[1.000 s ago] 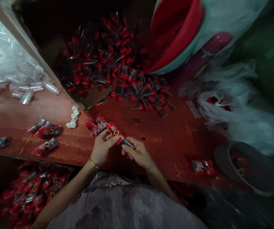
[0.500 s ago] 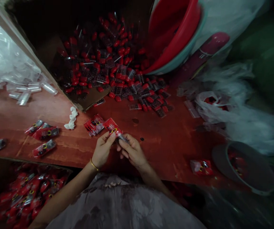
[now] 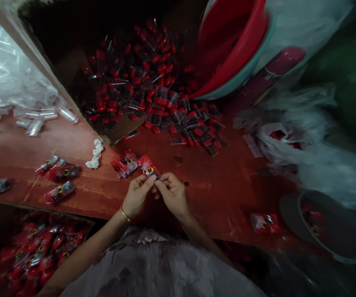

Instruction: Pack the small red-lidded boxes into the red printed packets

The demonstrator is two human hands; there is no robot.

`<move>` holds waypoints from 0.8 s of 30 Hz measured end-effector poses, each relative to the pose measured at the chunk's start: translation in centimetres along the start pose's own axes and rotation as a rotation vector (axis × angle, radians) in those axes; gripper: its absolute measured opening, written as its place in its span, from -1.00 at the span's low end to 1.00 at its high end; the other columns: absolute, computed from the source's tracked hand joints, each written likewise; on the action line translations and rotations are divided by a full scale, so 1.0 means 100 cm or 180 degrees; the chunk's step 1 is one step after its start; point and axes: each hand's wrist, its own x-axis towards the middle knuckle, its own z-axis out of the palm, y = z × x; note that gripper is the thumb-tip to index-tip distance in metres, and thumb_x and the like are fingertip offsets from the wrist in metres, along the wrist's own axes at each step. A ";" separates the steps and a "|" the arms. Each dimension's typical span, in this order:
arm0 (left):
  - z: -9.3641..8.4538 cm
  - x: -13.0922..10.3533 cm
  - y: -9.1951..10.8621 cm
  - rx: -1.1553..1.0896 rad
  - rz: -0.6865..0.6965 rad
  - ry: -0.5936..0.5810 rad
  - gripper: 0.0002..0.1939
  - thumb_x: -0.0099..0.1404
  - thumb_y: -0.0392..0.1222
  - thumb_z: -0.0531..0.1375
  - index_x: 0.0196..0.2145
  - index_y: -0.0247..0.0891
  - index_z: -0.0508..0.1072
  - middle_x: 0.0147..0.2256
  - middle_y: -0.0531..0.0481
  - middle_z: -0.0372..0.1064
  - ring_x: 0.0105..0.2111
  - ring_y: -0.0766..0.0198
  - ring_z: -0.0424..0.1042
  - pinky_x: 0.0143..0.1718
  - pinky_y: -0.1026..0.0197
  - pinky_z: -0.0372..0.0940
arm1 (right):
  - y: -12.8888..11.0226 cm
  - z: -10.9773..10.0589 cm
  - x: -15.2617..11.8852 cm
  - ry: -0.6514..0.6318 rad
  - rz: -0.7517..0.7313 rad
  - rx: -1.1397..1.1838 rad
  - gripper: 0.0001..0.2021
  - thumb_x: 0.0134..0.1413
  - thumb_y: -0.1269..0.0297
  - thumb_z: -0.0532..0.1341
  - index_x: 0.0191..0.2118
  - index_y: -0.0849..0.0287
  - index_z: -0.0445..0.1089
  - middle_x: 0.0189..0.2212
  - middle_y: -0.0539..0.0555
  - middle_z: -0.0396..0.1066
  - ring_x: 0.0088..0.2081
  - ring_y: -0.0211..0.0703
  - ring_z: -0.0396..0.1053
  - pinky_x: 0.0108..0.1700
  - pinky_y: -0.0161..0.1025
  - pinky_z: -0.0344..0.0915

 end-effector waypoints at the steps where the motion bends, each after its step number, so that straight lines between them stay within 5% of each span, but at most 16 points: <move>1: -0.002 -0.001 0.000 -0.0082 -0.0060 0.0005 -0.72 -0.03 -0.04 0.33 -0.55 -0.33 0.43 -0.65 0.13 0.30 -0.65 0.46 0.25 -0.58 0.37 0.21 | 0.001 0.003 0.003 0.0023 -0.0043 -0.0144 -0.69 -0.02 0.00 0.18 -0.50 0.13 0.17 -0.70 -0.13 0.25 -0.69 -0.36 0.20 -0.62 -0.40 0.16; 6: -0.032 -0.014 0.015 -0.0230 -0.0490 0.0306 -0.75 -0.01 -0.10 0.33 -0.43 -0.34 0.46 -0.45 -0.05 0.49 -0.37 0.25 0.48 -0.21 0.21 0.33 | -0.005 0.005 0.025 0.0011 -0.0637 -0.1678 -0.64 -0.07 -0.06 0.21 -0.56 0.15 0.28 -0.64 -0.05 0.33 -0.57 -0.29 0.27 -0.51 -0.36 0.19; 9: -0.060 -0.021 0.035 -0.0400 -0.0351 0.1155 -0.83 0.15 -0.13 0.21 -0.36 -0.30 0.45 -0.32 -0.10 0.51 -0.26 0.21 0.49 -0.15 0.16 0.33 | -0.012 -0.022 0.056 0.0398 -0.1163 -0.2936 -0.67 0.10 0.01 0.08 -0.29 0.19 0.39 -0.31 0.14 0.46 -0.22 -0.06 0.35 -0.16 -0.16 0.25; 12: -0.087 -0.025 0.060 -0.0972 0.0152 0.2128 -0.74 0.32 -0.10 -0.01 -0.29 -0.23 0.43 -0.32 -0.01 0.50 -0.26 0.35 0.47 -0.14 0.26 0.32 | -0.009 -0.064 0.097 0.1271 -0.0934 -0.3954 -0.55 0.14 0.10 0.05 0.01 0.34 0.28 0.07 0.37 0.23 0.05 0.22 0.16 0.00 0.12 0.13; 16: -0.100 -0.031 0.071 -0.1348 0.0398 0.2007 -0.42 0.27 0.19 -0.11 -0.16 -0.36 0.42 -0.23 -0.18 0.48 -0.17 0.25 0.44 -0.20 0.25 0.37 | 0.012 -0.099 0.124 0.1217 -0.0764 -0.4361 -0.58 0.15 0.29 0.02 0.12 0.32 0.18 0.16 0.29 0.14 0.18 0.26 0.00 0.10 0.25 -0.03; 20: -0.088 -0.026 0.053 0.0269 0.0326 0.1673 -0.60 0.14 0.04 0.16 -0.21 -0.34 0.46 -0.26 -0.18 0.49 -0.22 0.13 0.46 -0.14 0.08 0.34 | 0.027 -0.100 0.098 0.0873 -0.1019 -0.4297 -0.62 0.18 0.37 -0.05 0.10 0.25 0.21 0.16 0.22 0.15 0.17 0.14 0.04 0.08 0.14 0.08; 24: -0.080 0.002 0.045 0.3193 0.1687 0.1249 -0.63 0.11 -0.02 0.21 -0.15 -0.23 0.48 -0.04 -0.16 0.40 0.03 0.01 0.30 0.10 -0.05 0.11 | 0.030 -0.097 0.059 0.0644 -0.1282 -0.4284 -0.63 0.12 0.47 -0.06 0.04 0.23 0.24 0.15 0.19 0.16 0.21 0.09 -0.02 0.12 0.17 0.04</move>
